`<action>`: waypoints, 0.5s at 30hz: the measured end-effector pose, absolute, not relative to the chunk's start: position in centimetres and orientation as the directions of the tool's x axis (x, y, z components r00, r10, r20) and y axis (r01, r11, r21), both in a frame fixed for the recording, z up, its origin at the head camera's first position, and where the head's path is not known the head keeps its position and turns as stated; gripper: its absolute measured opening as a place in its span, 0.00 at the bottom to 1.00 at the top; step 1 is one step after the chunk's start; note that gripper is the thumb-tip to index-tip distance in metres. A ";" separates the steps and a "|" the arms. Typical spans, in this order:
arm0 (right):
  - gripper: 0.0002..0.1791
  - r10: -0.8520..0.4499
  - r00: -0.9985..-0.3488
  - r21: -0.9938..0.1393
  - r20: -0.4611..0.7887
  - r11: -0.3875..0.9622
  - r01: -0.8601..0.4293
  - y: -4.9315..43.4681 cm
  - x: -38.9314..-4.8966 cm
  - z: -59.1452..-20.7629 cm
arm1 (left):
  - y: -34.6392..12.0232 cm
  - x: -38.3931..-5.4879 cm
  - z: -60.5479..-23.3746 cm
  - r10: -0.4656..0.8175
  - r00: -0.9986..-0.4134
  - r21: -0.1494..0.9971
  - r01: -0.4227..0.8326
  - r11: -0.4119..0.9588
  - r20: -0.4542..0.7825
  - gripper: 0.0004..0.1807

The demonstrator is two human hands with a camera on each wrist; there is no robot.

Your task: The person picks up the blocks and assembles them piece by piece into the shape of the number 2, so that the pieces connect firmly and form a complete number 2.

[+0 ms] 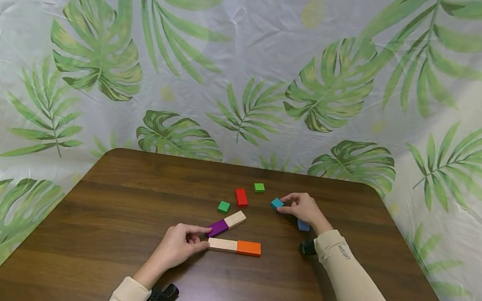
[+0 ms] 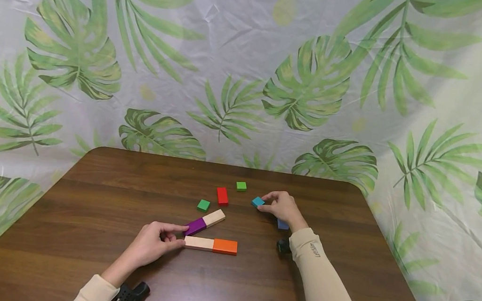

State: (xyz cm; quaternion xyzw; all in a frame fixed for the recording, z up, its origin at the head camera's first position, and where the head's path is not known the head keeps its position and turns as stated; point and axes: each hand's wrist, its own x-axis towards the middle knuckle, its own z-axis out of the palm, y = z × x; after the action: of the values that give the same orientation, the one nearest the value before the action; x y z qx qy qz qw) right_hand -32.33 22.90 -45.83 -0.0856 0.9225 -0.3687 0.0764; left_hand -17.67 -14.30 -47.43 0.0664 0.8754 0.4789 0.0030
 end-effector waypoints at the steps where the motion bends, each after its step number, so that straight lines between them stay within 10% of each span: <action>1: 0.22 -0.218 -0.973 -0.693 -0.078 0.713 -0.104 22.8 -32.3 -45.8 | -14.3 -17.7 -47.4 0.120 -0.991 0.839 0.115 0.532 0.059 0.16; 15: 0.19 -0.271 -0.960 -0.681 -0.074 0.717 -0.150 21.1 -32.3 -46.0 | -14.3 -17.7 -47.5 0.121 -0.990 0.827 0.125 0.549 0.069 0.16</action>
State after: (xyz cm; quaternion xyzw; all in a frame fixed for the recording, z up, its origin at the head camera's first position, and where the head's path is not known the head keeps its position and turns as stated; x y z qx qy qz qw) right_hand -32.27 21.12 -45.97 -0.1142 0.9227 -0.3584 0.0844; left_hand -17.72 -14.33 -47.54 0.0699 0.8801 0.4697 -0.0017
